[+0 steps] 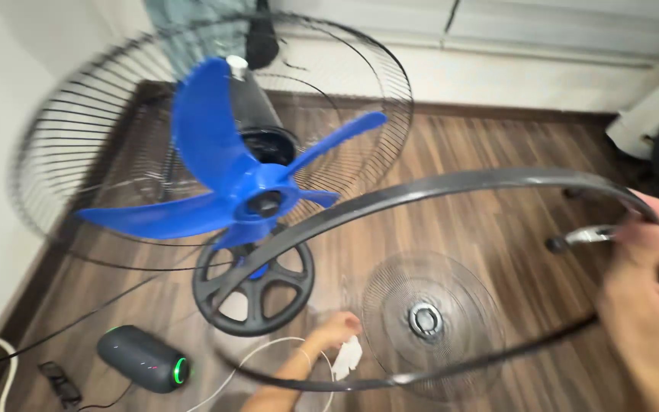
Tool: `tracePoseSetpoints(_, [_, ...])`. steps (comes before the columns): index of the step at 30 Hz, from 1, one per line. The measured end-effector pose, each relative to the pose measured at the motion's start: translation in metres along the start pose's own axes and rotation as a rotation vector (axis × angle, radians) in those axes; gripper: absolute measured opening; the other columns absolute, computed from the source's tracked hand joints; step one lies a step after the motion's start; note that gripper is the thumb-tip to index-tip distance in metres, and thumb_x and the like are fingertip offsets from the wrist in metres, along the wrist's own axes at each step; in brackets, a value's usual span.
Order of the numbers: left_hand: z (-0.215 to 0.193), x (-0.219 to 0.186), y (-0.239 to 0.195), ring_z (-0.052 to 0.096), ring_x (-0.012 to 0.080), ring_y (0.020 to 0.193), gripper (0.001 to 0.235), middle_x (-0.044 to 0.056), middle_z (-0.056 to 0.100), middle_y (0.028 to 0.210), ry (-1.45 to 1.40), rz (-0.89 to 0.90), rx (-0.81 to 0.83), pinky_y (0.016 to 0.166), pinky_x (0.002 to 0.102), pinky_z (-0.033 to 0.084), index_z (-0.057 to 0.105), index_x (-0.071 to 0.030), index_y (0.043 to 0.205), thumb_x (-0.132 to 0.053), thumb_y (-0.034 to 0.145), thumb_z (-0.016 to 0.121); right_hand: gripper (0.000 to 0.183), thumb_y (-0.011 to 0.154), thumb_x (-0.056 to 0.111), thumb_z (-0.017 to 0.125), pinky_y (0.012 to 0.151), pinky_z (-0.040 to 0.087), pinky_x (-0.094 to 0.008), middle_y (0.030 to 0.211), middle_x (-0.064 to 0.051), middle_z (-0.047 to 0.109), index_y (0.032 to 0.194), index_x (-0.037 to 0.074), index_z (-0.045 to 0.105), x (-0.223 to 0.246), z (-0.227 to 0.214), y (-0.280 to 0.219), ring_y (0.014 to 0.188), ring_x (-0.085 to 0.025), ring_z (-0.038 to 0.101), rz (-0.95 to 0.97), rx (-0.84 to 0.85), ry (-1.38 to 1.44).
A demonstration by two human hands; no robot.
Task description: The person assembles a standing fan by attaching the front and rear protective cages to the fan head. They align and snap the cages into place, then secure them with a plastic ring. The task is completed with the fan fully assembled on the floor.
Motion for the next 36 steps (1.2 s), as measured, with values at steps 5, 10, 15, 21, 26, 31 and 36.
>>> tracePoseSetpoints(5, [-0.123, -0.128, -0.114, 0.065, 0.0206, 0.068, 0.021, 0.013, 0.074, 0.083, 0.766, 0.242, -0.08, 0.063, 0.04, 0.053, 0.078, -0.007, 0.088, -0.027, 0.085, 0.073, 0.032, 0.127, 0.025, 0.053, 0.07, 0.038, -0.022, 0.091, 0.001, 0.058, 0.126, 0.0, 0.072, 0.127, 0.091, 0.041, 0.078, -0.007, 0.052, -0.133, -0.012, 0.078])
tracePoseSetpoints(10, [-0.178, -0.21, -0.298, 0.07, 0.0141, 0.068, 0.036, 0.011, 0.072, 0.084, 0.61, -0.002, 0.072, 0.063, 0.033, 0.056, 0.071, -0.004, 0.102, -0.039, 0.102, 0.063, 0.034, 0.124, 0.028, 0.055, 0.07, 0.038, -0.023, 0.088, -0.002, 0.059, 0.123, 0.0, 0.074, 0.139, 0.134, 0.059, 0.077, -0.009, 0.053, -0.218, -0.031, 0.202])
tracePoseSetpoints(15, [-0.227, -0.217, -0.441, 0.075, 0.0191, 0.074, 0.031, 0.011, 0.081, 0.095, 0.079, 0.175, -0.309, 0.067, 0.035, 0.06, 0.073, -0.003, 0.114, -0.02, 0.096, 0.055, 0.035, 0.12, 0.031, 0.053, 0.071, 0.041, -0.026, 0.088, -0.003, 0.058, 0.118, 0.001, 0.071, 0.167, 0.169, 0.078, 0.077, -0.01, 0.055, -0.191, -0.029, 0.303])
tracePoseSetpoints(21, [-0.204, -0.308, -0.539, 0.065, 0.0268, 0.109, 0.042, 0.019, 0.066, 0.124, 0.018, 0.817, -1.315, 0.096, 0.038, 0.05, 0.05, 0.002, 0.142, -0.026, 0.113, 0.038, 0.034, 0.127, 0.024, 0.054, 0.078, 0.047, -0.028, 0.099, -0.009, 0.066, 0.111, -0.001, 0.07, 0.154, 0.214, 0.092, 0.086, -0.016, 0.061, -0.289, -0.032, 0.281])
tracePoseSetpoints(26, [-0.179, -0.379, -0.548, 0.042, 0.0389, 0.147, 0.063, 0.031, 0.041, 0.157, 0.282, 1.106, -1.229, 0.122, 0.049, 0.029, 0.03, 0.008, 0.156, -0.037, 0.112, 0.042, 0.029, 0.124, 0.021, 0.053, 0.083, 0.05, -0.03, 0.104, -0.012, 0.065, 0.116, 0.0, 0.072, 0.174, 0.22, 0.096, 0.094, -0.021, 0.066, -0.361, -0.027, 0.265])
tracePoseSetpoints(31, [-0.185, -0.385, -0.55, 0.05, 0.038, 0.149, 0.071, 0.026, 0.049, 0.159, -0.077, 1.303, -1.016, 0.13, 0.049, 0.032, 0.034, 0.003, 0.161, -0.05, 0.114, 0.036, 0.028, 0.122, 0.025, 0.06, 0.086, 0.053, -0.033, 0.102, -0.011, 0.067, 0.114, 0.0, 0.072, 0.172, 0.218, 0.096, 0.091, -0.022, 0.068, -0.264, 0.007, 0.256])
tracePoseSetpoints(36, [-0.185, -0.39, -0.543, 0.045, 0.0337, 0.149, 0.063, 0.026, 0.046, 0.157, -0.009, 1.298, -0.962, 0.126, 0.045, 0.034, 0.045, 0.005, 0.15, -0.034, 0.101, 0.056, 0.028, 0.121, 0.026, 0.06, 0.082, 0.052, -0.03, 0.103, -0.012, 0.068, 0.116, 0.001, 0.073, 0.172, 0.217, 0.092, 0.092, -0.021, 0.068, -0.276, 0.011, 0.211])
Point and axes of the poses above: each hand's wrist, its own y-axis towards the middle knuckle, its own z-axis out of the palm, x = y × z, the point moved 5 cm from there along y, towards the middle knuckle
